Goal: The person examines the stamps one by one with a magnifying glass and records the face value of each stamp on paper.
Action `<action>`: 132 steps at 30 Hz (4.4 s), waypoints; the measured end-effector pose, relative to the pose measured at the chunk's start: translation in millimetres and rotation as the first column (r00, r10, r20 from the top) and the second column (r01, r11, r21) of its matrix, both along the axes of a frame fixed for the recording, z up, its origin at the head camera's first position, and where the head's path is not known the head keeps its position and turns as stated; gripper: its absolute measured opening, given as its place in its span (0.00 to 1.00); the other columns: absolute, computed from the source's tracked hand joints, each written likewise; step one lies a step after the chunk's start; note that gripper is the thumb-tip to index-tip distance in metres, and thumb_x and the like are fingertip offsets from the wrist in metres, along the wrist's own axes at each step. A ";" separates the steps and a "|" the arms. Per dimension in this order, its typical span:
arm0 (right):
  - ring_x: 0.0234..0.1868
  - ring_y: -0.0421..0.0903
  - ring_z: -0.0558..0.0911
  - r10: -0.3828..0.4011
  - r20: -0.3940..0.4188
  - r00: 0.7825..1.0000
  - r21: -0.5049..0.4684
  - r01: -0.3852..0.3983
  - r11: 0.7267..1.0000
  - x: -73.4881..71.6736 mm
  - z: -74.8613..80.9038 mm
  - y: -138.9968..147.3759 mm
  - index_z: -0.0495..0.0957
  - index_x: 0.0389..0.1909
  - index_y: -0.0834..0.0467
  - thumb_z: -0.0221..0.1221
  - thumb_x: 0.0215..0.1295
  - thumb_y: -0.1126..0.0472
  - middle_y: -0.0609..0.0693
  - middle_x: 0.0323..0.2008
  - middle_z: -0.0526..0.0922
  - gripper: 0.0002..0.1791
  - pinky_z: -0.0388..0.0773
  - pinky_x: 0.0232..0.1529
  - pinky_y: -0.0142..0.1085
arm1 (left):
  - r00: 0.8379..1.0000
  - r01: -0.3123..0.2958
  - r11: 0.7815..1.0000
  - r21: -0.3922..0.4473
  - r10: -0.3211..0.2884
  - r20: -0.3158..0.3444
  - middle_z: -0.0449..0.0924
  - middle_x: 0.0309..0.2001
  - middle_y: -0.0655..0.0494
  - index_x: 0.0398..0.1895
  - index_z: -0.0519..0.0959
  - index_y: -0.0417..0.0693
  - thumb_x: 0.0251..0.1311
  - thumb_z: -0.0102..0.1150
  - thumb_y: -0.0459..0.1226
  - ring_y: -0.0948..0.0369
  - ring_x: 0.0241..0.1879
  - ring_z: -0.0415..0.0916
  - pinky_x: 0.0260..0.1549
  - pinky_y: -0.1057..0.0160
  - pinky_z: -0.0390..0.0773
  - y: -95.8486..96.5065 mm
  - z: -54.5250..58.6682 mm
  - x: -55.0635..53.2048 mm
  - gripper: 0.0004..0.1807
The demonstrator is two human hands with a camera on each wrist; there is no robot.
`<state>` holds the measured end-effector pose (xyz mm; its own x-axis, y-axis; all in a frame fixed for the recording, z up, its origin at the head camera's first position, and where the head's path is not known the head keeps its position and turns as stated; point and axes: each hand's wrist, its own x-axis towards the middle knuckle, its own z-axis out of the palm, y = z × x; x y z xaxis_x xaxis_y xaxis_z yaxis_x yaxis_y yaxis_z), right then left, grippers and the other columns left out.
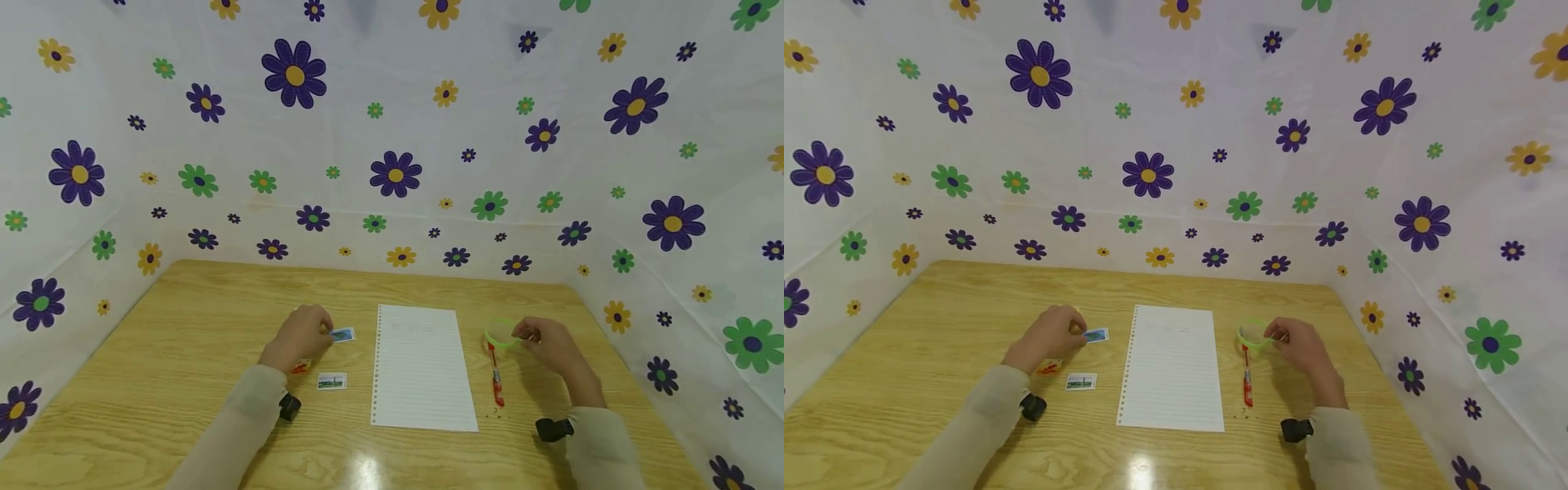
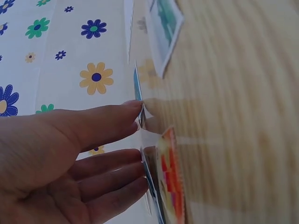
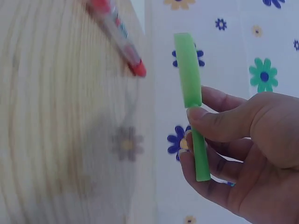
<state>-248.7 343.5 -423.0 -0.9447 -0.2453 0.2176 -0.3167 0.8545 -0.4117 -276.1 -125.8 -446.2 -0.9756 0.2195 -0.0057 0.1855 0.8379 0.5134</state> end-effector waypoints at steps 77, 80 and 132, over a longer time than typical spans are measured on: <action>0.34 0.44 0.82 0.259 -0.012 0.966 -0.099 -0.259 0.961 -25.2 -15.5 -239.5 0.88 0.37 0.57 0.64 0.64 0.76 0.51 0.34 0.88 0.11 0.79 0.37 0.36 | 0.997 0.050 0.997 -0.053 -0.047 0.060 0.88 0.49 0.45 0.43 0.89 0.40 0.58 0.73 0.31 0.56 0.39 0.79 0.46 0.53 0.83 0.8 8.8 -12.1 0.10; 0.35 0.44 0.83 0.258 0.000 0.966 -0.091 -0.257 0.962 -25.1 -15.0 -240.6 0.88 0.38 0.58 0.63 0.64 0.75 0.51 0.34 0.88 0.11 0.80 0.37 0.36 | 0.997 0.044 0.998 -0.051 -0.040 0.071 0.88 0.50 0.45 0.44 0.89 0.41 0.59 0.73 0.31 0.55 0.41 0.79 0.49 0.52 0.83 1.1 9.1 -12.1 0.10; 0.36 0.47 0.85 0.249 0.024 0.968 -0.082 -0.246 0.966 -25.2 -15.2 -245.3 0.88 0.38 0.58 0.63 0.63 0.77 0.52 0.35 0.88 0.12 0.82 0.38 0.40 | 0.997 0.061 0.996 -0.071 -0.057 0.049 0.89 0.44 0.46 0.44 0.90 0.40 0.57 0.74 0.30 0.57 0.34 0.73 0.34 0.61 0.75 0.7 10.3 -11.7 0.11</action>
<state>-273.9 98.2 -438.2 -0.8640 -0.4558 0.2139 -0.4988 0.7165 -0.4877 -287.8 -125.1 -435.9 -0.9592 0.2741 -0.0689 0.2130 0.8614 0.4610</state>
